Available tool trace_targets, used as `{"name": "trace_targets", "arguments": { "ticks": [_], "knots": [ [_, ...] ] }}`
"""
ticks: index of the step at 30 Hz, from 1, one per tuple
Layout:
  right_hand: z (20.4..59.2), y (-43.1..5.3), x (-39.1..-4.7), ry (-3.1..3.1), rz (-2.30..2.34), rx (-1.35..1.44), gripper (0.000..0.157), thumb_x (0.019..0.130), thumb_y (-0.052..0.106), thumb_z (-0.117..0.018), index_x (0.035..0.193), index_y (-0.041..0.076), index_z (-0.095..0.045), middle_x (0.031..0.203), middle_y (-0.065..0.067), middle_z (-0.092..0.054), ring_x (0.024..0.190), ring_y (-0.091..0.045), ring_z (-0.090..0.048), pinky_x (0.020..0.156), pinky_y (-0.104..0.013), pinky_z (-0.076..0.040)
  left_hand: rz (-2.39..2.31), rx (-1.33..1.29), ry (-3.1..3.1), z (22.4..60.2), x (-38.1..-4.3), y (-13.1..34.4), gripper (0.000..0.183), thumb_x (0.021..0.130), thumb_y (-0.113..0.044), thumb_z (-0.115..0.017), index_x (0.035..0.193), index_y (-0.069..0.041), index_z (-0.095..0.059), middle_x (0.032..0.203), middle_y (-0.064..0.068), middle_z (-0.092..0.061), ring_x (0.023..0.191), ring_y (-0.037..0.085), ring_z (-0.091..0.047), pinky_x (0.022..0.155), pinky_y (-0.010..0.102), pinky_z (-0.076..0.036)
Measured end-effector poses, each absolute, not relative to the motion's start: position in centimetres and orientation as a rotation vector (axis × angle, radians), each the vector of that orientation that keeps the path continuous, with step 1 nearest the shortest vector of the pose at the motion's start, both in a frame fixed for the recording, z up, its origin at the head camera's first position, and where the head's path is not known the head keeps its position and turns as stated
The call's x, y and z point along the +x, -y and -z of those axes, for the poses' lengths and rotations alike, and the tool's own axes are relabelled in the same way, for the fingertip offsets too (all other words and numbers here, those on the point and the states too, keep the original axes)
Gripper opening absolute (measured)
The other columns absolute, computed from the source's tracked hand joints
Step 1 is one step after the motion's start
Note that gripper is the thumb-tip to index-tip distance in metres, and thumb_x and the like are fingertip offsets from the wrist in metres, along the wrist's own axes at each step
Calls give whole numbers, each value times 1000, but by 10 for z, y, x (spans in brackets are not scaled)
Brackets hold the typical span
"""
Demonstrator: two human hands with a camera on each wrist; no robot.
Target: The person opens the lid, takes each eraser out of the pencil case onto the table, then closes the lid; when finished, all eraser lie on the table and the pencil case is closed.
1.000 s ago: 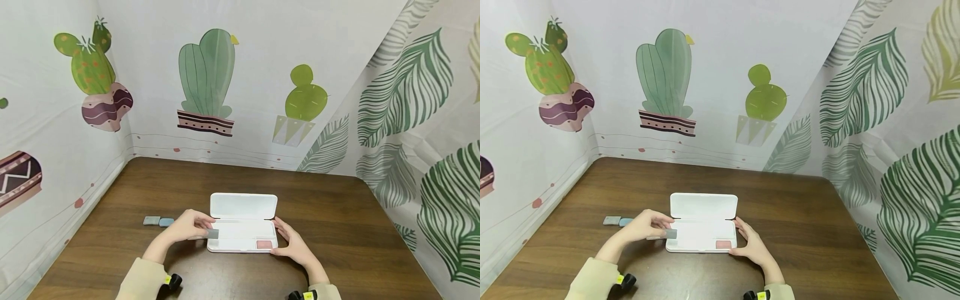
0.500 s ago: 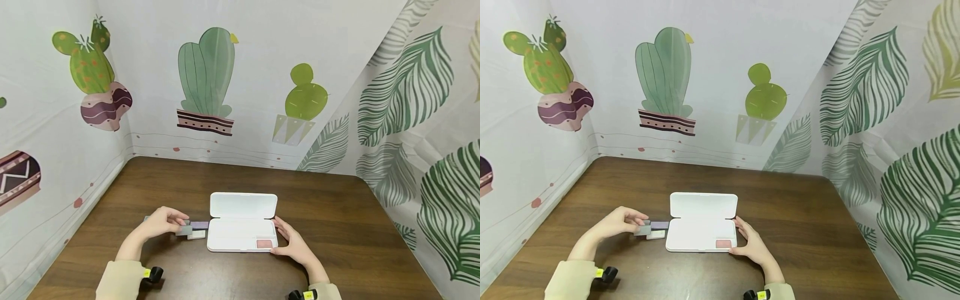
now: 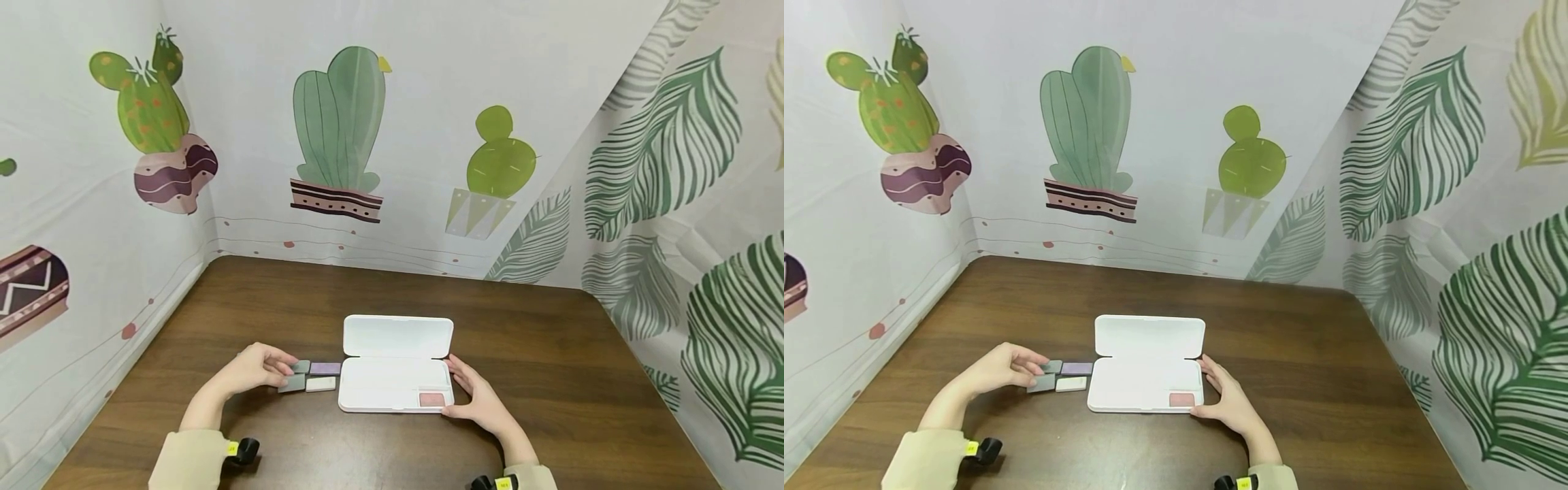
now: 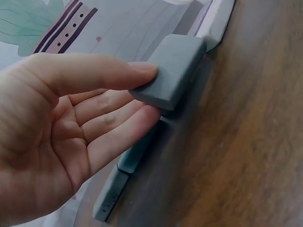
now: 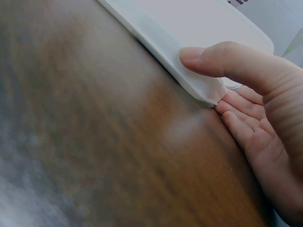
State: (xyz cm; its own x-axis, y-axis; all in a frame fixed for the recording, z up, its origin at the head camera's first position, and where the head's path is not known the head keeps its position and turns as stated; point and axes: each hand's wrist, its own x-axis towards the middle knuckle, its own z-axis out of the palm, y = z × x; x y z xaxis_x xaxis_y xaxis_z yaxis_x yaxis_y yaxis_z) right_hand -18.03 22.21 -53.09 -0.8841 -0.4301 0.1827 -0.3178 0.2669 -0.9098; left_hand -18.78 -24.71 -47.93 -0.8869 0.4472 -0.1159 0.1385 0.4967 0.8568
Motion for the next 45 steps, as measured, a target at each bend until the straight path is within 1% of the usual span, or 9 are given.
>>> {"name": "trace_targets", "arguments": {
  "ticks": [3,8,16,21,28,32,37,42,45],
  "knots": [
    [531,-222,-180,-2421,1693,-706,96,71,8,-85,148,-7,-30,145,-29,-43,130,4,-43,106,-7,-32,-1359,498,-2402,481,-187,248,42,81,-9,-75,117,9,-65,97,16,-74,87,20,-72,70,24,-57],
    [531,-222,-180,-2420,1694,-707,96,72,9,-85,149,-6,-30,146,-29,-43,130,4,-43,106,-7,-31,-1333,485,-2444,482,-187,247,41,79,-9,-76,115,7,-67,95,12,-75,86,17,-72,69,24,-57],
    [533,-223,-181,-2423,1697,-733,95,72,7,-85,148,-7,-30,145,-29,-43,129,7,-42,106,-7,-32,-1360,436,-2470,485,-190,245,38,79,-8,-78,113,5,-69,94,12,-76,90,24,-72,69,24,-57],
    [533,-223,-182,-2415,1708,-739,95,72,7,-85,148,-6,-31,145,-30,-43,128,8,-42,105,-6,-31,-1408,392,-2465,485,-192,243,39,77,-3,-78,113,8,-68,92,15,-75,86,25,-73,69,27,-59],
    [533,-223,-182,-2396,1738,-769,95,71,4,-85,147,-9,-30,144,-33,-43,128,10,-41,105,-6,-32,-1428,355,-2510,484,-192,240,41,75,0,-79,113,10,-67,88,13,-75,82,18,-72,67,24,-58],
    [532,-223,-182,-2397,1738,-768,95,71,4,-85,147,-9,-30,144,-32,-43,128,10,-41,105,-6,-32,-1422,382,-2534,484,-192,238,40,75,1,-78,113,9,-67,87,12,-75,82,16,-71,66,22,-57],
    [531,-222,-181,-2396,1733,-750,95,71,5,-85,148,-8,-30,144,-32,-43,128,9,-41,105,-7,-32,-1451,432,-2537,482,-192,237,43,78,-6,-79,117,8,-66,91,11,-75,86,18,-72,69,21,-56],
    [531,-222,-181,-2396,1732,-746,94,71,5,-85,148,-9,-30,144,-32,-43,127,10,-41,105,-7,-32,-1552,604,-2499,481,-192,230,46,79,-7,-80,119,11,-63,100,19,-73,89,15,-72,76,21,-56],
    [532,-223,-181,-2398,1737,-764,94,71,5,-85,147,-9,-30,143,-33,-43,128,10,-42,105,-7,-32,-1620,661,-2476,479,-192,219,46,79,-5,-79,118,11,-63,103,24,-72,92,23,-72,79,21,-56]
  ]
}}
